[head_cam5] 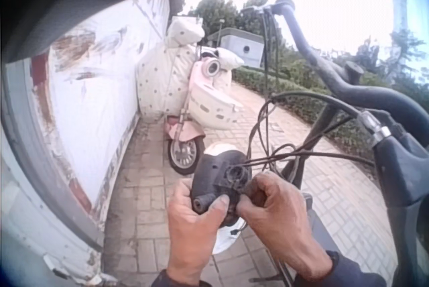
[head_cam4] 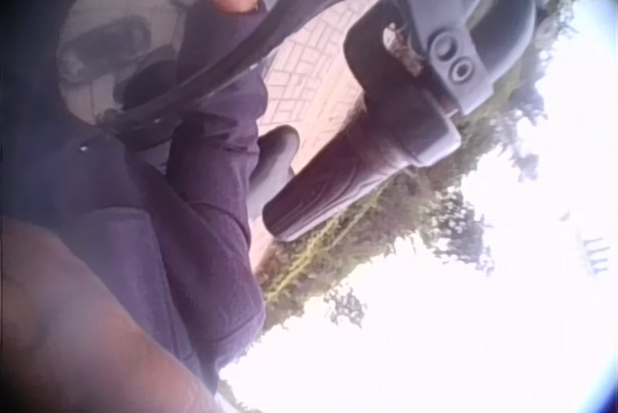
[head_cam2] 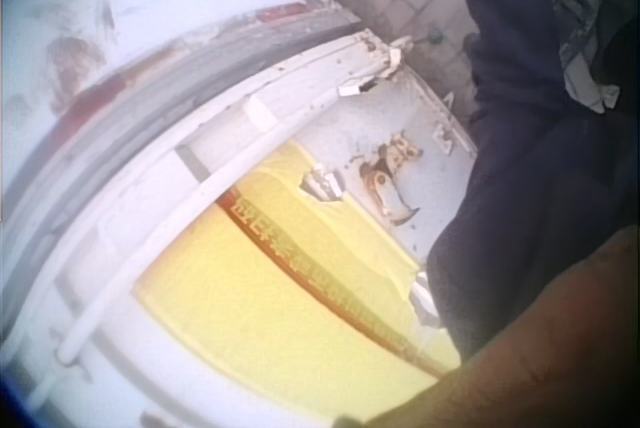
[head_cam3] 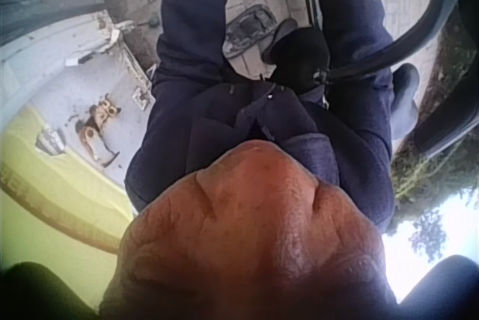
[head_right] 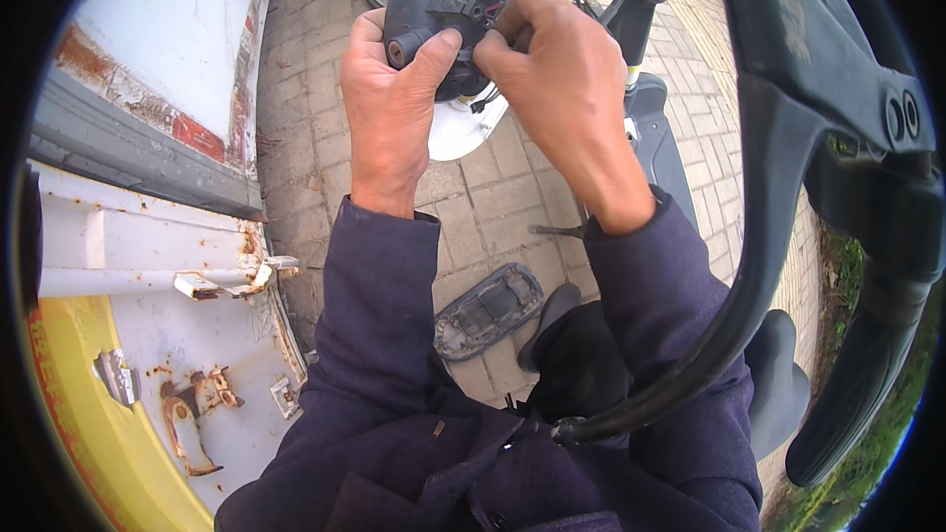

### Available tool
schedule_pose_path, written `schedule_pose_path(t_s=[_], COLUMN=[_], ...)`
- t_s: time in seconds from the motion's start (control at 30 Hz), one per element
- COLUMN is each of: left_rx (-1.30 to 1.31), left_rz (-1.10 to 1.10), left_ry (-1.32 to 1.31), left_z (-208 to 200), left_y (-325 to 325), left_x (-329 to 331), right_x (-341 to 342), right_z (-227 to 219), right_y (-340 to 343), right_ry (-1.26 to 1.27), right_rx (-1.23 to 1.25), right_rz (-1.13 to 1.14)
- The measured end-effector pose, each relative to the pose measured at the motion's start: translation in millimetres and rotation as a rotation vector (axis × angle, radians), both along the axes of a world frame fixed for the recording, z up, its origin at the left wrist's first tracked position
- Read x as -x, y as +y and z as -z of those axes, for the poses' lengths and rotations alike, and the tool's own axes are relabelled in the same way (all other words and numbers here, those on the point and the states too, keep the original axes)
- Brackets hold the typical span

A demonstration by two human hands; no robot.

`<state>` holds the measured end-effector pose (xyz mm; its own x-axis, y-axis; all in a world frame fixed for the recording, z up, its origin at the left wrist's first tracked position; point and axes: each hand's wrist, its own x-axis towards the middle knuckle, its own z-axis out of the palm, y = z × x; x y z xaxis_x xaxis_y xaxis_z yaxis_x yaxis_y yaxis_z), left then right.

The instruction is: The person works on the wiring inside the scooter's headlight assembly, using a screwdriver to remove and reinsert the bulb and connect wires. They then move to the seat area, remove the seat, and use the screwdriver on the ignition switch and surrounding components.

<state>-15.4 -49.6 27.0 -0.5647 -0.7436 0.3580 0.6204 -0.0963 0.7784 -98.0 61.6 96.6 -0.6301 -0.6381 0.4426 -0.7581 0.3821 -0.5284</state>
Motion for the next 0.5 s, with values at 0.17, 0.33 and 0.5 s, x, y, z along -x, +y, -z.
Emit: schedule_pose_path(t_s=[0.17,0.33,0.5], left_rx=[-0.159,-0.228,-0.083], left_rz=[-0.008,-0.037,-0.116], left_ry=[0.07,0.177,0.145], left_z=[0.1,-4.3,-8.8], left_y=[-2.8,-5.7,-13.1], left_x=[0.3,-0.1,-12.7], right_x=[7.0,-15.3,-12.4], right_z=[-17.4,0.9,36.1], right_y=[21.6,49.1,97.5], right_ry=[-0.324,0.227,0.153], right_rx=[0.041,-0.22,-0.151], right_rz=[-0.461,-0.572,-0.108])
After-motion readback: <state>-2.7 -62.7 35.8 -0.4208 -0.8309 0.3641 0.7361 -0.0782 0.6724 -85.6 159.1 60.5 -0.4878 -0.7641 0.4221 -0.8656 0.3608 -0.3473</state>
